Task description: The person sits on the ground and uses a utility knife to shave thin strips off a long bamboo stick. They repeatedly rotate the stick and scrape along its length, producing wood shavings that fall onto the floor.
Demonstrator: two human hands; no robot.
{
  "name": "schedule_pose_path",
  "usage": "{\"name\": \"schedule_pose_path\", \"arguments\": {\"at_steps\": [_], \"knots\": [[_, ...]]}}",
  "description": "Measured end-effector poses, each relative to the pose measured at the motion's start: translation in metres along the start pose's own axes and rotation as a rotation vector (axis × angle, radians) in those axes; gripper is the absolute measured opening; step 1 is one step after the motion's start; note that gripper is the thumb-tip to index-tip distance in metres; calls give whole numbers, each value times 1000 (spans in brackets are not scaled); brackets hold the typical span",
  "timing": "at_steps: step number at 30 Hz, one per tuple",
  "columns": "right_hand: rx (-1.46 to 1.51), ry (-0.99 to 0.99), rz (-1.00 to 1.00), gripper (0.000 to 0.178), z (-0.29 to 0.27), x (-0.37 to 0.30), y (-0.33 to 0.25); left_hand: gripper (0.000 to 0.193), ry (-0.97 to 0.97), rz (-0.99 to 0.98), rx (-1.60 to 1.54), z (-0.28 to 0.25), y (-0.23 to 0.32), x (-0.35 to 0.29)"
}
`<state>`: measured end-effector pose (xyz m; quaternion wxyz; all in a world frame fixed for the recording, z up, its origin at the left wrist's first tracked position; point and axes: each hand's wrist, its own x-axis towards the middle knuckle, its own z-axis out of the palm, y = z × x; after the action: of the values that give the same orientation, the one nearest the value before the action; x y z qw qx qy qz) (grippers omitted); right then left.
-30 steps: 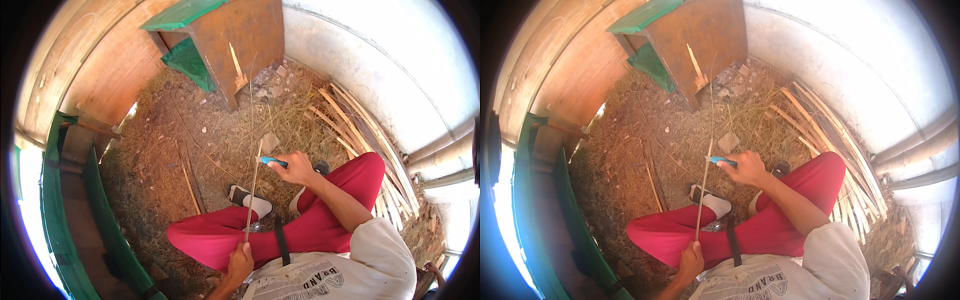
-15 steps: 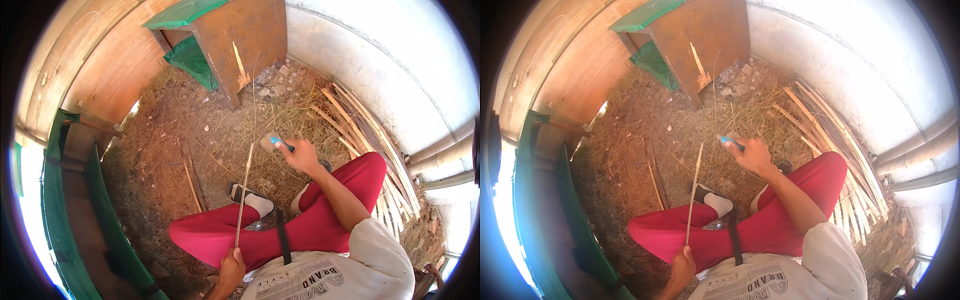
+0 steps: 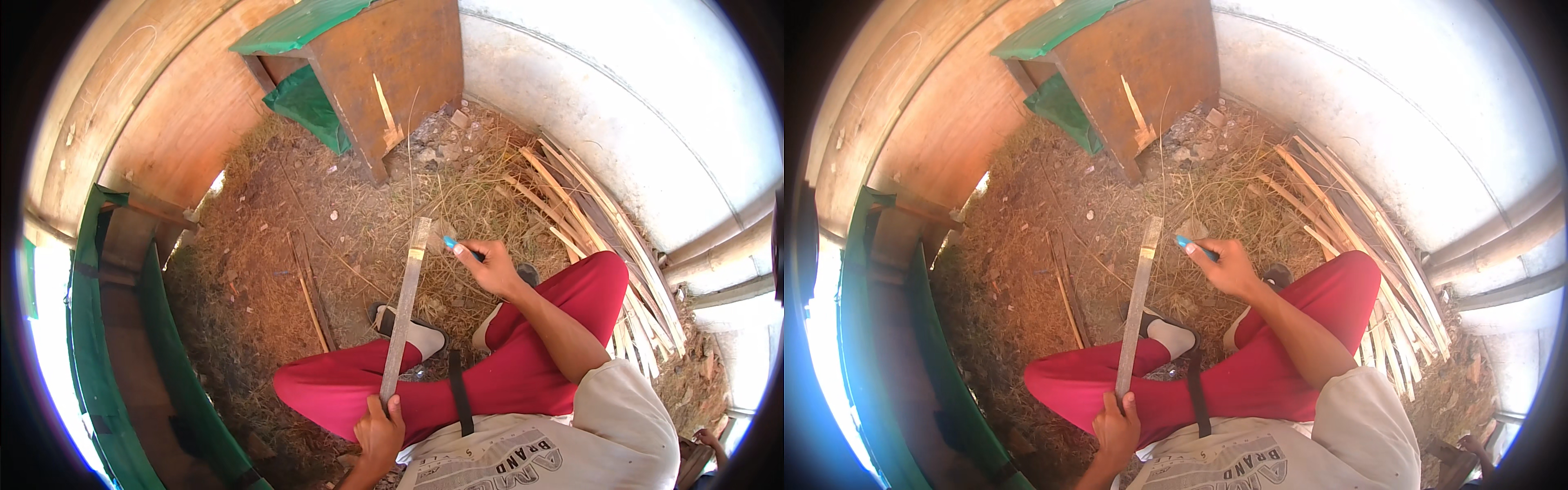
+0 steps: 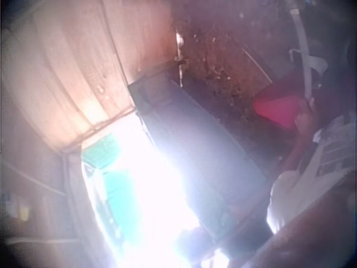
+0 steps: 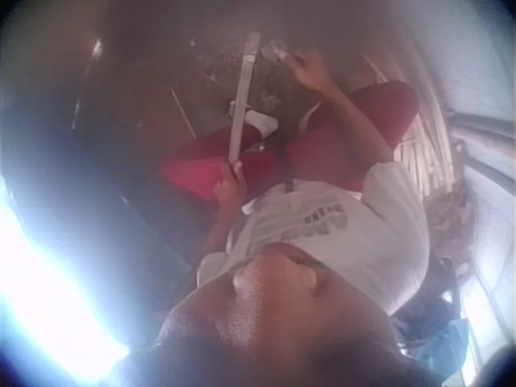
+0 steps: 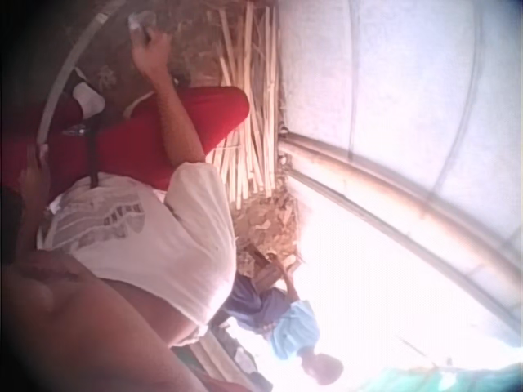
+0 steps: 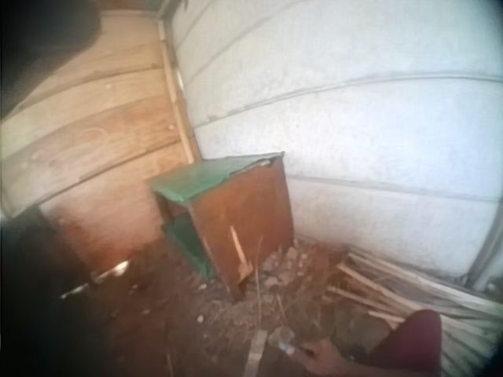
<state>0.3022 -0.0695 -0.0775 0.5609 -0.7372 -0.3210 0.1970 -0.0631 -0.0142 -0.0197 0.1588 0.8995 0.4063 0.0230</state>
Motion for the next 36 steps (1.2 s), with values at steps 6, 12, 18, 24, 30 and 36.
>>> {"name": "schedule_pose_path", "arguments": {"at_steps": [6,12,18,24,30,36], "knots": [[34,9,-93,37,1,-1,-6,36,-89,-7,-130,5,-2,2],[-59,36,-211,32,0,-4,-12,44,-331,-79,-571,16,-15,6],[-230,57,-270,30,-5,-2,-21,51,-703,-324,-1179,5,-8,17],[-425,-21,-263,35,-10,1,-17,54,-800,-413,-1198,3,-7,20],[-512,-15,-337,39,-5,2,-5,55,-972,-481,-1304,2,-15,8],[-743,-60,-167,44,8,5,13,60,-988,-601,-1304,-2,-14,3]]}}
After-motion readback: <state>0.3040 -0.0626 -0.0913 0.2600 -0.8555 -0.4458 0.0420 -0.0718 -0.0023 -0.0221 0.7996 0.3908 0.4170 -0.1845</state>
